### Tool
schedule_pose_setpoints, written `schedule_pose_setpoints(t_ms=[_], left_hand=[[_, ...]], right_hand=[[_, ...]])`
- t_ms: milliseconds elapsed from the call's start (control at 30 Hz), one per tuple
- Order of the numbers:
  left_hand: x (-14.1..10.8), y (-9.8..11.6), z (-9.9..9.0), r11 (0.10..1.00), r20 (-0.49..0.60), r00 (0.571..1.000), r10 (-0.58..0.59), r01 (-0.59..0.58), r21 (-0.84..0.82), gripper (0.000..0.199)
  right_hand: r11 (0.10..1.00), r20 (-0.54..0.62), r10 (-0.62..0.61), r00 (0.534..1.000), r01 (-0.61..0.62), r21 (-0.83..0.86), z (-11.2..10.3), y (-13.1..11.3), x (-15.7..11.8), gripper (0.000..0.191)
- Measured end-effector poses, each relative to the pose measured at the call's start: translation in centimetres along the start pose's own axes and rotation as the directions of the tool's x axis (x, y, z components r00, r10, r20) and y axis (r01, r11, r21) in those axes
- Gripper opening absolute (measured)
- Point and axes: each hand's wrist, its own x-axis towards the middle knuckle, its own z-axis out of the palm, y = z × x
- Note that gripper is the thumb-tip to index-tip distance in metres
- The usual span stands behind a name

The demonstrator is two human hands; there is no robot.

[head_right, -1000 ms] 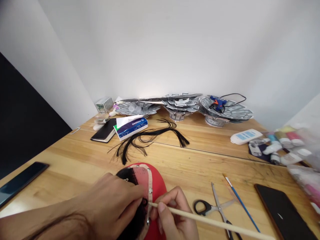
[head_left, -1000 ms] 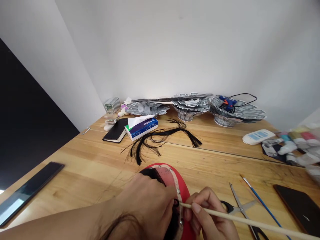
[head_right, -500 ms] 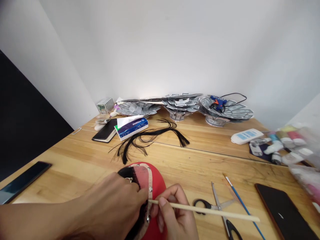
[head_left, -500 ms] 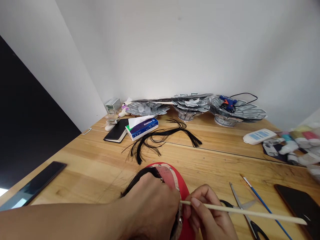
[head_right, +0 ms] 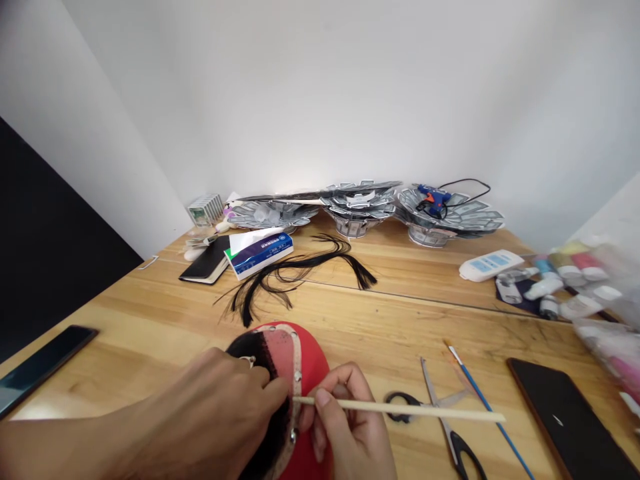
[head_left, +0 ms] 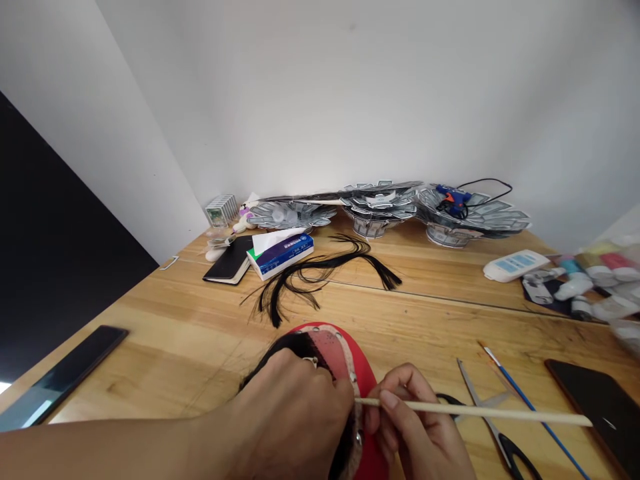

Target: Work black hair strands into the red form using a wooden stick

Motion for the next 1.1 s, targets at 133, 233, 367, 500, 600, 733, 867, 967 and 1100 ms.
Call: schedule_pose_setpoints(t_ms=[133,233,367,500,600,733,867,967,1100], left_hand=[[0.6,-0.7,-0.6,0.999,-0.037,0.999,0.007,-0.009,-0.051,0.008],[0.8,-1.1,-0.8,0.999,-0.018,1.0,0.017,-0.018,-0.039,0.016],[0.4,-1.1,-0.8,0.999,-0.041,0.999,-0.003,0.001,-0.055,0.01],[0.1,-0.9,-0.4,0.997,-0.001,0.999,0.045,-0.045,-0.066,0.01],[0.1,-0.9,-0.4,0.999,-0.001,1.0,0.006,-0.006,-0.044,0.009],[0.3,-1.1,-1.2,0.997,0.025,0.999,0.045,-0.043,-0.068,0.008],[0.0,-1.1,-1.5,0.996,0.043,0.996,0.084,-0.085,0.01,0.012],[-0.2,-1.1,-0.8,0.994,-0.06,0.993,0.1,-0.098,0.037,0.014],[0.0,-1.3,0.2,0.992,-0.146,0.982,0.12,-0.113,0.056,0.013]], right_hand=[[1.0,0.016,0.0,1.0,-0.001,0.031,0.0,-0.1,-0.1,0.036],[0.998,0.025,0.005,1.0,-0.006,0.058,0.0,-0.1,-0.1,0.035],[0.997,0.03,0.011,0.999,-0.013,0.07,0.0,-0.2,0.1,0.036],[0.997,0.024,0.023,0.999,-0.025,0.079,0.1,-0.2,0.1,0.035],[0.996,0.024,0.023,0.999,-0.025,0.08,0.1,-0.1,0.1,0.036],[0.997,0.027,0.011,1.0,-0.013,0.071,0.1,-0.1,0.1,0.037],[0.998,0.043,-0.002,0.999,-0.001,0.061,0.1,-0.2,0.2,0.036],[0.998,0.045,-0.004,0.999,0.001,0.066,0.1,-0.3,0.2,0.036],[0.996,0.027,-0.004,1.0,0.001,0.084,0.3,-0.4,0.3,0.04]])
